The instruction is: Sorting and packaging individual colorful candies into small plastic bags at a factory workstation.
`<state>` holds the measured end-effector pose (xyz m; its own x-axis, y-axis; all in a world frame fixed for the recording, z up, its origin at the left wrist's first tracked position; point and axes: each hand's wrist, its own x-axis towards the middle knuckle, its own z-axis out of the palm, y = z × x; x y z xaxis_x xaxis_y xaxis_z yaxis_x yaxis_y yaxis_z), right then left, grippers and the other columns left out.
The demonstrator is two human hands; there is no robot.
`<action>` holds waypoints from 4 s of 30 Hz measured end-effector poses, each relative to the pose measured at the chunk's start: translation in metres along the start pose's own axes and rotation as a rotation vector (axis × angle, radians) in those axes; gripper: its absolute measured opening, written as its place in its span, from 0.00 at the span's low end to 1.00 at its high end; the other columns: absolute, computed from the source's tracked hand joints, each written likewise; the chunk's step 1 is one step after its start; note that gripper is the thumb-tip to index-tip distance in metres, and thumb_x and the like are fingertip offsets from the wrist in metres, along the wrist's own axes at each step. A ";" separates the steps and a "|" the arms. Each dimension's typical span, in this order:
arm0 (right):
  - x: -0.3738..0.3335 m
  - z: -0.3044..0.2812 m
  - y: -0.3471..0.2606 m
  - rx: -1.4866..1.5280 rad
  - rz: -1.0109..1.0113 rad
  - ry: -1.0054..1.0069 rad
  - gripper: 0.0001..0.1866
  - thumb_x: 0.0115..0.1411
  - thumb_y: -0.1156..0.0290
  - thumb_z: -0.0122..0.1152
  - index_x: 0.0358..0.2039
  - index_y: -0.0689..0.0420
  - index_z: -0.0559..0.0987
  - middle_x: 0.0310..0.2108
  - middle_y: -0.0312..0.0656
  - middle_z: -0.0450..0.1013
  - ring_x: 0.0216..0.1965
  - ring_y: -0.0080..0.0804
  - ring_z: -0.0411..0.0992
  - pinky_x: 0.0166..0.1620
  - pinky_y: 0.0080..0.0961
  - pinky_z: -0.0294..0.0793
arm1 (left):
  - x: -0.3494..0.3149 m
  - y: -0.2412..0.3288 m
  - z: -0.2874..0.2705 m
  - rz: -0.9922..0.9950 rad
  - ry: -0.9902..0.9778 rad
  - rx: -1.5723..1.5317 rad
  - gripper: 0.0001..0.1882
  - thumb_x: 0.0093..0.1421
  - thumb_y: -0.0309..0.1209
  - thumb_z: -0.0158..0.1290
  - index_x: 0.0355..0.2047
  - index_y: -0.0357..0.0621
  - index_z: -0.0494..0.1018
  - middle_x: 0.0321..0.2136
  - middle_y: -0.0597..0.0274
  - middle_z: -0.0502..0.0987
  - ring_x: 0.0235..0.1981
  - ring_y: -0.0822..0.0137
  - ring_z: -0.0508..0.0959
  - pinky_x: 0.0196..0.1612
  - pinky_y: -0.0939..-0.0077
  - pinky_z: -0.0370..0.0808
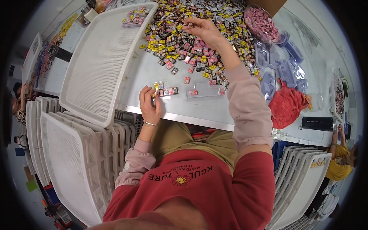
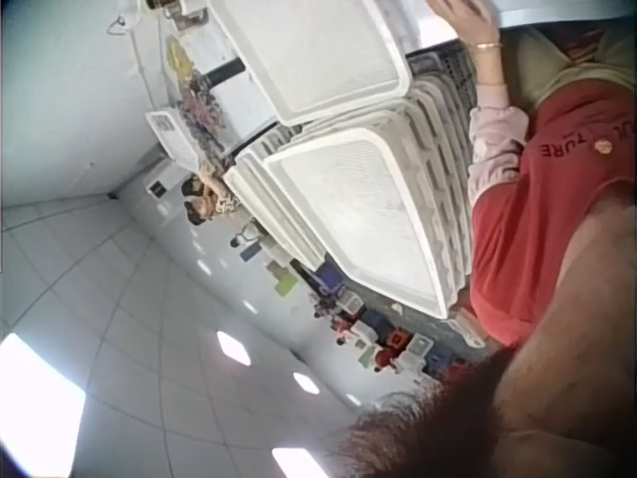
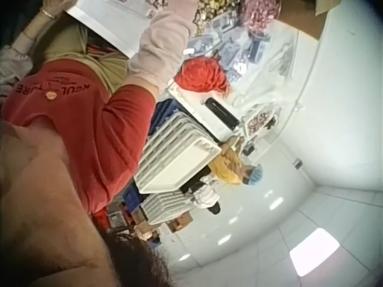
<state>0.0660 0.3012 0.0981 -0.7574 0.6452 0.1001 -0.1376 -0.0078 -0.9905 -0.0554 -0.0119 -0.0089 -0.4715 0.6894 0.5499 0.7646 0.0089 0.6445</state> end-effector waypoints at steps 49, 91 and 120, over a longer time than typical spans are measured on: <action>-0.105 0.110 0.077 -0.972 -0.282 -0.163 0.16 0.49 0.83 0.48 0.38 0.62 0.79 0.41 0.44 0.74 0.46 0.38 0.72 0.51 0.31 0.69 | -0.001 -0.002 -0.016 0.065 -0.145 -0.190 0.12 0.52 0.23 0.53 0.39 0.40 0.77 0.42 0.55 0.76 0.49 0.52 0.73 0.56 0.55 0.64; -0.127 0.089 0.067 -1.001 -0.087 -0.162 0.09 0.53 0.68 0.60 0.33 0.56 0.81 0.33 0.45 0.76 0.38 0.44 0.75 0.41 0.39 0.74 | 0.050 -0.006 -0.021 -1.078 -0.113 -0.886 0.17 0.65 0.35 0.46 0.46 0.37 0.54 0.39 0.40 0.73 0.34 0.49 0.82 0.32 0.64 0.83; -0.135 0.083 0.030 -0.055 0.271 -0.032 0.15 0.63 0.68 0.56 0.48 0.61 0.75 0.37 0.39 0.77 0.27 0.14 0.69 0.25 0.12 0.68 | 0.270 -0.128 -0.051 -0.836 0.237 -0.950 0.12 0.61 0.18 0.48 0.45 0.31 0.62 0.40 0.43 0.75 0.38 0.52 0.81 0.36 0.71 0.84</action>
<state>0.1106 0.1505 0.0626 -0.7818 0.6007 -0.1670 0.1070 -0.1346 -0.9851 -0.3030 0.1361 0.0847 -0.7941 0.5791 -0.1845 -0.3644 -0.2106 0.9071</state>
